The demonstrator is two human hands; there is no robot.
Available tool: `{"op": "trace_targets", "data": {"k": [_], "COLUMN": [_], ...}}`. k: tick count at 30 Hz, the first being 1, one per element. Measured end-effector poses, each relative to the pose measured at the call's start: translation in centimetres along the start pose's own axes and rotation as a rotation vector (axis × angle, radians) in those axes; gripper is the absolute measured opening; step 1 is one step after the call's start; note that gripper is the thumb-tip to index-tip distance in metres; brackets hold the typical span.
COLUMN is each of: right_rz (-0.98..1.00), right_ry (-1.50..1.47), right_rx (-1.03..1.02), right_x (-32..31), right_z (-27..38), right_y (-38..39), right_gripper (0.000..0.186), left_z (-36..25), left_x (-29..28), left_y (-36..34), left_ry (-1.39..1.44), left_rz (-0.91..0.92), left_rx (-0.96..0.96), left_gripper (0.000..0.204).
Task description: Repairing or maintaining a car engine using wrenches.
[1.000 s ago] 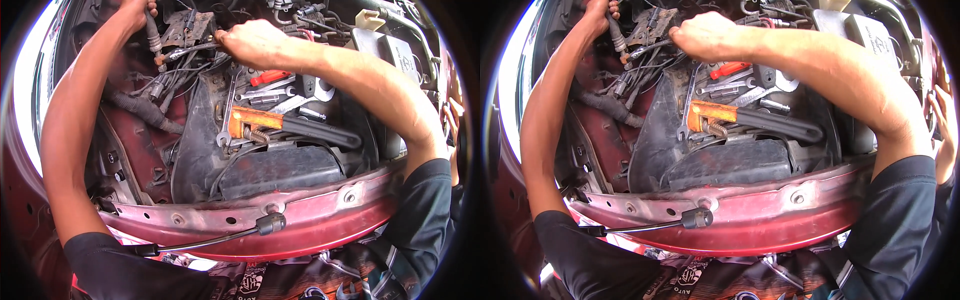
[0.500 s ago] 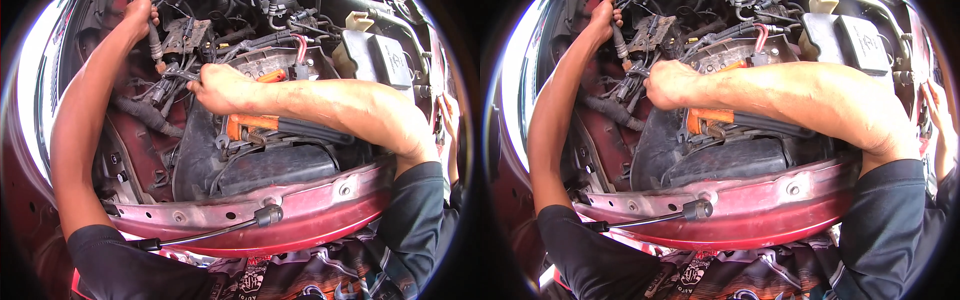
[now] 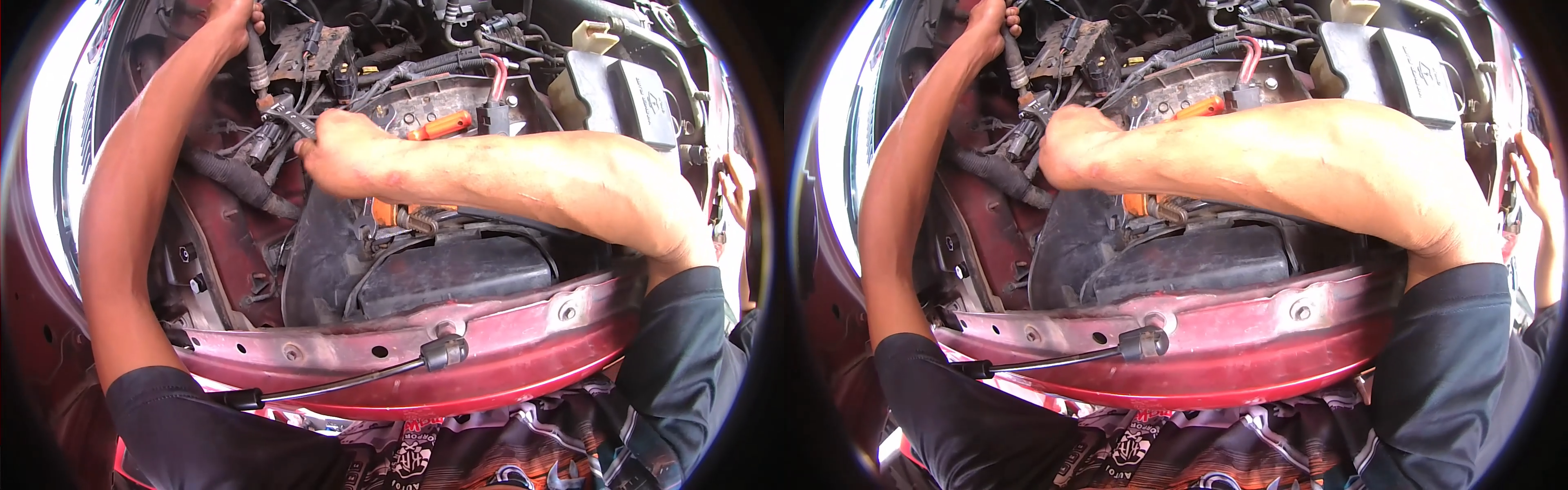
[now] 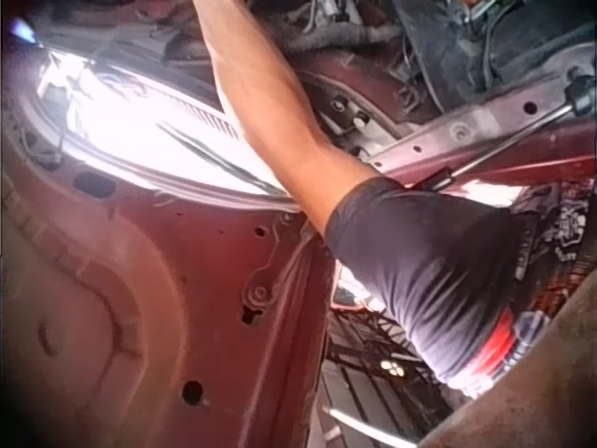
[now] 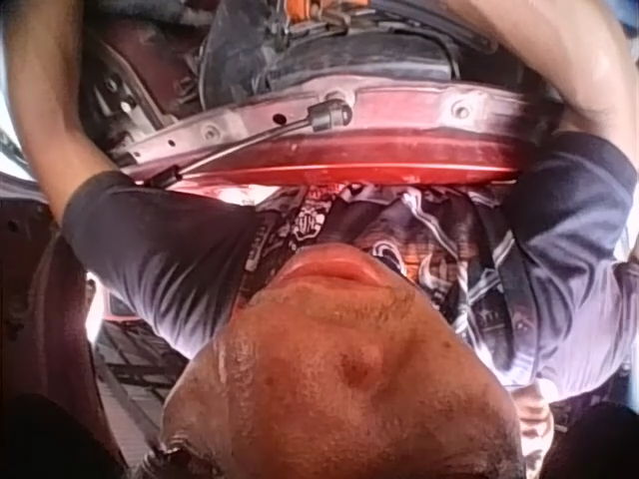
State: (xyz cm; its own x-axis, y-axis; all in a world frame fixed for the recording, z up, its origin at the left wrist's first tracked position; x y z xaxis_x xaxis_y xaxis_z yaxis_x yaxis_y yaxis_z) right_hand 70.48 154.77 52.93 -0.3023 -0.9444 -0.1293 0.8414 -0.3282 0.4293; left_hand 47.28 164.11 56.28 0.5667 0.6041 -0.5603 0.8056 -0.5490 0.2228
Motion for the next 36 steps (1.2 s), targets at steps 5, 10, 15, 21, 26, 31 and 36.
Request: {"op": "trace_targets", "data": {"k": [5,10,15,21,26,31,36], "right_rz": [0.097,0.05,0.151,-0.231,-0.198,-0.132,-0.137], "right_ry": [-0.092,0.04,0.332,1.125,0.946,0.976,0.85], "right_rx": [0.004,-0.115,-0.225,-0.635,-0.687,-0.658,-0.574], "right_x": [1.2,0.4,0.2,-6.5,-6.0,-7.8,-7.3], "right_z": [1.5,1.2,-0.2,-4.6,-5.0,-3.4,-4.1], "right_y": [-0.1,-0.5,-2.2,-7.1,-8.3,-6.4,-5.3], "right_gripper": [0.038,0.04,0.035,0.021,0.024,0.025,0.036], "left_z": [-1.6,-0.2,0.0,-1.2,-0.8,1.0,1.0], "left_x": [0.4,-0.1,-0.7,0.5,0.3,-0.9,0.1], "left_y": [0.1,0.9,1.5,2.0,1.7,0.9,0.3], "left_ry": [0.023,0.071,0.112,0.071,0.065,0.048,0.024], "left_rz": [0.032,0.053,0.001,0.055,0.037,0.01,0.004], "left_rx": [0.021,-0.032,-0.031,-0.014,-0.021,-0.048,-0.026], "left_gripper": [0.023,0.023,0.022,0.02,0.019,0.021,0.026]}}
Point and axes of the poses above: each hand's wrist, its own y-axis away from the middle knuckle, its own x-axis out of the palm, z = x × y, the point moved 6 cm from there along -y, towards the middle knuckle, and after that the axes turned 7 degrees about -y, right-handed, at the moved point
